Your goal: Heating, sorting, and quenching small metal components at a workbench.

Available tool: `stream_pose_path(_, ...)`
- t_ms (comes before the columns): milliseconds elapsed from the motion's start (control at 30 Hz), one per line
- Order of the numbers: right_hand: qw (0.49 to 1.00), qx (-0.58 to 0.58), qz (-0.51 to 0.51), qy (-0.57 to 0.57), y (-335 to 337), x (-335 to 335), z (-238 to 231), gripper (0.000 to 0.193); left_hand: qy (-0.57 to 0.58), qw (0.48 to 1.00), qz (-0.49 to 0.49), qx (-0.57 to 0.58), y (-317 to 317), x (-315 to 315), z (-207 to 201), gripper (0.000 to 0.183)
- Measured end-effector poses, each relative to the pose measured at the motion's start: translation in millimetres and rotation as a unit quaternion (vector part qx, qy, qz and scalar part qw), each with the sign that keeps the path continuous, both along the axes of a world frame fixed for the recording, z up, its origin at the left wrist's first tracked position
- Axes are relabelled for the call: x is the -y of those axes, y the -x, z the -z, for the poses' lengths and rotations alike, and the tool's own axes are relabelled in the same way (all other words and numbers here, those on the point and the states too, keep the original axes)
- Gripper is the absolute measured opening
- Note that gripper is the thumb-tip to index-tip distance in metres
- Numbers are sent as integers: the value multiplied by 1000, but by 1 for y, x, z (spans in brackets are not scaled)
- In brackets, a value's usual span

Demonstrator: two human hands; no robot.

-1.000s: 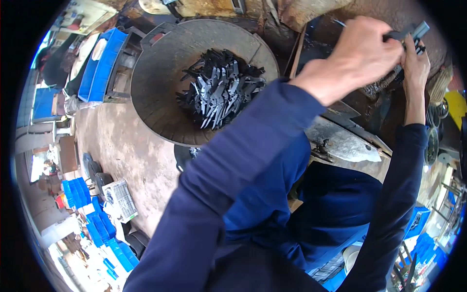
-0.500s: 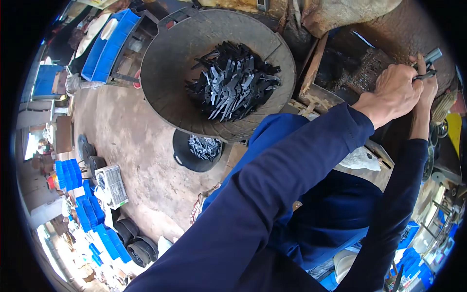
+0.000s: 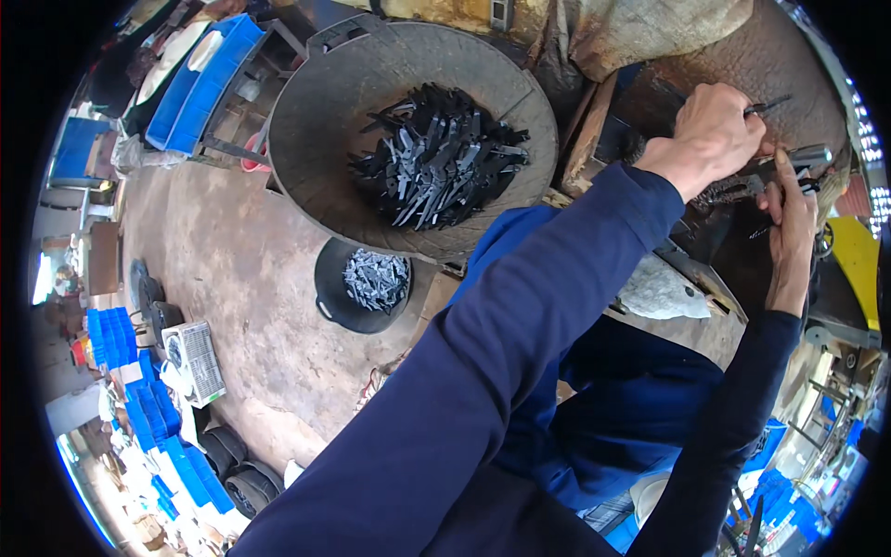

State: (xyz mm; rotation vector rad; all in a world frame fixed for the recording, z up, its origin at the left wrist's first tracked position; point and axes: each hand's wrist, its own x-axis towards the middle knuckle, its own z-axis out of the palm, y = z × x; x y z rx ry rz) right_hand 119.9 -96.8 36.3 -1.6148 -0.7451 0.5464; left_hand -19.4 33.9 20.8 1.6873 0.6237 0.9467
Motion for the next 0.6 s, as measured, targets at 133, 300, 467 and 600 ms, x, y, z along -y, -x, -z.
stream_pose_path(133, 996, 57, -24, 64, 39, 38, -13, 25, -47, 999, 11, -22, -5, -3, 5, 29)
stream_pose_path(300, 987, 80, -74, 121, 67, 81, -1, 28, -98, 993, 56, -39, -7, -8, 16, 33)
stream_pose_path(467, 942, 265, -176, 108, 86, 108, 24, 39, -121, 985, 79, -95, -6, -9, 24, 37)
stream_pose_path(600, 904, 326, -205, 188, 102, 124, 36, 37, -159, 963, 97, -194, -3, -13, 29, 36)
